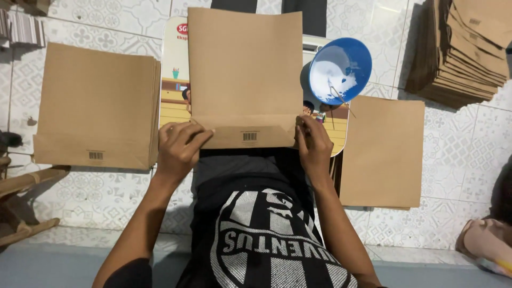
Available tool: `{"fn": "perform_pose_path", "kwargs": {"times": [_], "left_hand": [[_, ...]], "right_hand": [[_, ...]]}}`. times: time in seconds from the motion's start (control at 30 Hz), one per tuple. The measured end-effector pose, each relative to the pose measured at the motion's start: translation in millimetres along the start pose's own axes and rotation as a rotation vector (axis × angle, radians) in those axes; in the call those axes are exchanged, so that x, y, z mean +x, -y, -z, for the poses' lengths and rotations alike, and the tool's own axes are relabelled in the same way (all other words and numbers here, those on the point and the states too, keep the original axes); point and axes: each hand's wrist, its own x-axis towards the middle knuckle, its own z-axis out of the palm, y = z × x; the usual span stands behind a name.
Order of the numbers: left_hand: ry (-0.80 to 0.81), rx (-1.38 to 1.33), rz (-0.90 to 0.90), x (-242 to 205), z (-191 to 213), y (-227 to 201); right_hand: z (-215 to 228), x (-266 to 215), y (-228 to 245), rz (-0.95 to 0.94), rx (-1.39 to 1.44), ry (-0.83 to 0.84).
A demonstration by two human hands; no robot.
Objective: Applying glue to the edges of paper bags and folding them to complete the assembly.
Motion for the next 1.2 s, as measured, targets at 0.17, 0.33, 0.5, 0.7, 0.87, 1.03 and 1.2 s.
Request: {"fn": "perform_pose_path", "kwargs": {"times": [0.17,0.33,0.5,0.7,0.87,1.03,1.2], "left_hand": [[0.107,0.034,0.074,-1.1,-1.7,-2.6],[0.185,-0.101,0.154,7.5,7.5,1.7],[0.290,-0.223,0.079,8.5,19.3,7.9],[0.260,-0.185,0.032,-1.7,8.7,7.3],[0.263,-0.045,0.032,-3.5,2.3,3.8],[0.376,-0.006,0.036,8.5,-0.6,1.3],[0.454,-0.012,0.069,15.2,-22.3,-8.4]], "right_hand": [[-2.7,-6.0,0.2,0.161,-0.115,-0.025],[4.8,-1.2,-8.5,0.126,-0.060,0.083],[14.2,0.2,-10.3,0.096,0.041,0.227],[6.8,-7.7,-21.6,0.244,-0.021,0.248],[3.7,-3.8,-20.6,0.300,-0.064,0.261],[4.7,10.0,-8.0,0.292,-0.073,0.369],[6.0,22.2,-2.2,0.262,-0.127,0.483]]}}
